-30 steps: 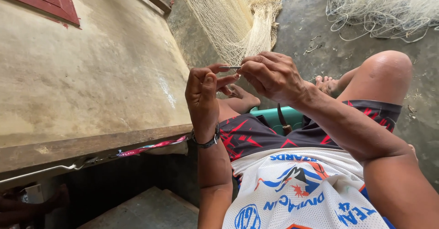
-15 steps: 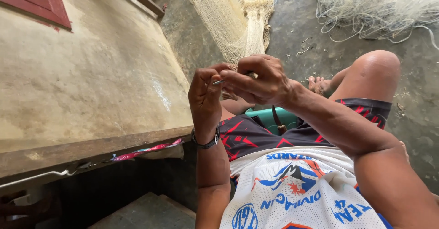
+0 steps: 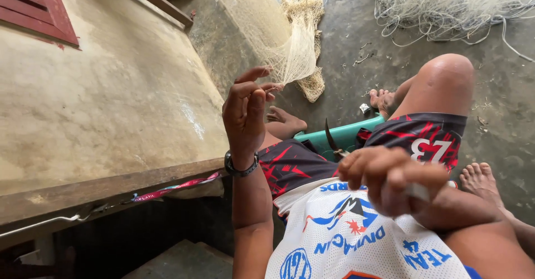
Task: Using a netting needle to weave and repair the mesh of a fishing net.
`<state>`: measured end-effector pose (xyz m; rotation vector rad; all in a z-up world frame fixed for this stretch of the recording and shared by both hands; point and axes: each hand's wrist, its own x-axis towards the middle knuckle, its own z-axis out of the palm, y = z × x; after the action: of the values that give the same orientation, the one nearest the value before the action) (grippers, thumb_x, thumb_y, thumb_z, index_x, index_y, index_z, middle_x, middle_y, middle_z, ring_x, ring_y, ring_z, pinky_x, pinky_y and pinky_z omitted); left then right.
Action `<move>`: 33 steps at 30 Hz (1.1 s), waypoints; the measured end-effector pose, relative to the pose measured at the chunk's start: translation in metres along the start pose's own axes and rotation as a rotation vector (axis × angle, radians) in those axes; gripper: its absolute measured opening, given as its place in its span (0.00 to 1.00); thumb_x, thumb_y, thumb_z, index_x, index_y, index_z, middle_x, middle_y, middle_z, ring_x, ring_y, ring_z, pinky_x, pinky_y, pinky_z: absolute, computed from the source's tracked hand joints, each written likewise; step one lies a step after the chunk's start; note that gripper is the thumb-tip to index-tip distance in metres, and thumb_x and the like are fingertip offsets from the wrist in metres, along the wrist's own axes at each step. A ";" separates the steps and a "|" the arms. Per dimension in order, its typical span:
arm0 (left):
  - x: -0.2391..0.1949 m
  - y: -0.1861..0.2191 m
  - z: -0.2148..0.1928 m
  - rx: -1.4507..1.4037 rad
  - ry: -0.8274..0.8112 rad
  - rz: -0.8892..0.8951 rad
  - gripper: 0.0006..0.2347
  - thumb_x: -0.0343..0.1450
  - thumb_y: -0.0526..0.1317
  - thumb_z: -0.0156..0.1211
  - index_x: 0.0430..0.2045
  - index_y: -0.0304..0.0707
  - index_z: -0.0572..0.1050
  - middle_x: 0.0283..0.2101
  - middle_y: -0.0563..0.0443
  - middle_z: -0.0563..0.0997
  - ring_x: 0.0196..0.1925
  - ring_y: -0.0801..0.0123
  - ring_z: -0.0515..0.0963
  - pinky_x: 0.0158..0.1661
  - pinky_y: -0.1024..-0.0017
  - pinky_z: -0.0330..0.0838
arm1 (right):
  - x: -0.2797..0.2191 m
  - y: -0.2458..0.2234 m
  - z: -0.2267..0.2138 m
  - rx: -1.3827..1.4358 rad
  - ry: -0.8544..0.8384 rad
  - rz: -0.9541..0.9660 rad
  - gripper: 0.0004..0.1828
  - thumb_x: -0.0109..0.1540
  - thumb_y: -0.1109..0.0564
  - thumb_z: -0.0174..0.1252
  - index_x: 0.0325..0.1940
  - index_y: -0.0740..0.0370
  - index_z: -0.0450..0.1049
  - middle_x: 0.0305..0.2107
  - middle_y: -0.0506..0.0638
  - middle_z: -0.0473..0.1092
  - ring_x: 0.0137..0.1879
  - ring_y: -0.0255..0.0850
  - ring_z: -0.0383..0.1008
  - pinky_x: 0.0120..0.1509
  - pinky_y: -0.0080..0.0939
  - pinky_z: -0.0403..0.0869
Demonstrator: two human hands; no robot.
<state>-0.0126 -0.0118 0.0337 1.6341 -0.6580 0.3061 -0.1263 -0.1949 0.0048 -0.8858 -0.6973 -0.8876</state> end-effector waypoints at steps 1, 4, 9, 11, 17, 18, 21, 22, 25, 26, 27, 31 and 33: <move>0.001 -0.002 0.000 -0.020 0.016 0.069 0.09 0.81 0.40 0.47 0.36 0.31 0.69 0.40 0.36 0.76 0.59 0.48 0.78 0.42 0.62 0.82 | -0.002 0.005 -0.008 -0.064 -0.027 0.149 0.05 0.73 0.57 0.45 0.53 0.56 0.60 0.23 0.52 0.64 0.22 0.39 0.71 0.38 0.49 0.79; 0.001 -0.004 -0.002 -0.030 0.027 0.157 0.10 0.80 0.36 0.48 0.33 0.26 0.71 0.33 0.41 0.75 0.57 0.42 0.77 0.44 0.50 0.82 | -0.010 0.024 -0.034 -0.218 -0.090 0.518 0.13 0.71 0.59 0.48 0.60 0.64 0.65 0.39 0.55 0.68 0.24 0.32 0.64 0.32 0.40 0.70; 0.004 -0.005 -0.008 0.015 0.000 0.161 0.10 0.81 0.36 0.47 0.35 0.24 0.71 0.27 0.43 0.73 0.57 0.41 0.78 0.40 0.53 0.83 | -0.031 0.024 -0.027 -0.352 -0.327 0.806 0.16 0.63 0.62 0.59 0.55 0.65 0.77 0.25 0.63 0.76 0.28 0.55 0.80 0.31 0.50 0.75; 0.006 0.000 -0.008 0.043 0.010 0.139 0.10 0.80 0.37 0.47 0.33 0.25 0.71 0.25 0.44 0.72 0.55 0.39 0.79 0.40 0.55 0.84 | -0.036 0.017 -0.020 -0.201 -0.356 0.681 0.12 0.62 0.65 0.58 0.49 0.63 0.80 0.26 0.55 0.78 0.25 0.49 0.79 0.28 0.44 0.78; 0.005 0.002 -0.015 0.062 0.022 0.088 0.11 0.81 0.38 0.47 0.33 0.26 0.70 0.20 0.46 0.71 0.53 0.43 0.81 0.37 0.60 0.85 | -0.038 -0.004 -0.007 -0.148 -0.506 0.433 0.12 0.62 0.66 0.56 0.48 0.68 0.79 0.21 0.51 0.70 0.18 0.43 0.71 0.18 0.39 0.71; 0.006 0.004 -0.014 0.062 0.022 0.088 0.11 0.81 0.38 0.47 0.33 0.26 0.70 0.20 0.46 0.71 0.53 0.43 0.81 0.37 0.60 0.85 | -0.037 -0.005 -0.006 -0.148 -0.505 0.433 0.12 0.62 0.66 0.56 0.48 0.68 0.79 0.21 0.51 0.70 0.18 0.43 0.71 0.18 0.39 0.71; 0.005 0.010 -0.013 0.098 0.052 0.031 0.11 0.81 0.42 0.48 0.34 0.31 0.70 0.24 0.45 0.76 0.50 0.51 0.84 0.33 0.72 0.80 | -0.037 -0.010 -0.005 -0.154 -0.566 0.369 0.12 0.62 0.66 0.55 0.49 0.67 0.78 0.21 0.49 0.68 0.18 0.39 0.69 0.17 0.37 0.70; 0.003 0.012 -0.013 0.125 0.069 -0.040 0.12 0.80 0.46 0.48 0.35 0.34 0.69 0.34 0.38 0.79 0.41 0.60 0.84 0.30 0.76 0.76 | -0.040 -0.012 -0.007 -0.167 -0.667 0.381 0.12 0.66 0.61 0.49 0.51 0.66 0.73 0.24 0.50 0.68 0.23 0.43 0.70 0.22 0.41 0.67; 0.001 0.011 -0.015 0.156 0.096 -0.120 0.14 0.80 0.50 0.50 0.37 0.38 0.67 0.46 0.33 0.81 0.31 0.68 0.84 0.26 0.81 0.72 | -0.039 -0.019 -0.005 -0.164 -0.780 0.398 0.14 0.71 0.57 0.42 0.54 0.67 0.69 0.28 0.51 0.68 0.28 0.48 0.70 0.28 0.46 0.66; 0.001 0.010 -0.016 0.158 0.106 -0.128 0.14 0.79 0.51 0.50 0.37 0.38 0.66 0.47 0.35 0.80 0.29 0.68 0.84 0.26 0.82 0.71 | -0.037 -0.021 -0.003 -0.149 -0.791 0.402 0.14 0.71 0.58 0.42 0.55 0.67 0.69 0.29 0.51 0.67 0.27 0.47 0.69 0.30 0.46 0.69; 0.002 0.008 -0.016 0.159 0.107 -0.128 0.14 0.79 0.51 0.50 0.37 0.38 0.66 0.47 0.35 0.80 0.29 0.68 0.84 0.26 0.82 0.71 | -0.038 -0.023 -0.002 -0.148 -0.791 0.402 0.14 0.71 0.58 0.42 0.55 0.67 0.69 0.29 0.51 0.67 0.27 0.47 0.69 0.30 0.46 0.69; 0.005 0.004 -0.017 0.099 0.154 -0.188 0.14 0.77 0.51 0.57 0.39 0.40 0.66 0.38 0.41 0.77 0.27 0.68 0.82 0.22 0.82 0.66 | -0.038 -0.029 0.000 -0.118 -0.782 0.388 0.10 0.69 0.60 0.46 0.52 0.66 0.68 0.28 0.49 0.70 0.27 0.46 0.72 0.28 0.44 0.68; 0.006 0.001 -0.019 0.096 0.173 -0.223 0.14 0.76 0.51 0.59 0.40 0.40 0.68 0.35 0.46 0.78 0.26 0.71 0.79 0.22 0.82 0.65 | -0.040 -0.031 0.000 -0.103 -0.782 0.377 0.10 0.70 0.60 0.47 0.52 0.66 0.68 0.29 0.49 0.70 0.27 0.45 0.73 0.28 0.43 0.69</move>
<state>-0.0053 0.0052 0.0414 1.7321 -0.3312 0.3154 -0.1719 -0.1909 -0.0166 -1.4226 -1.1063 -0.2151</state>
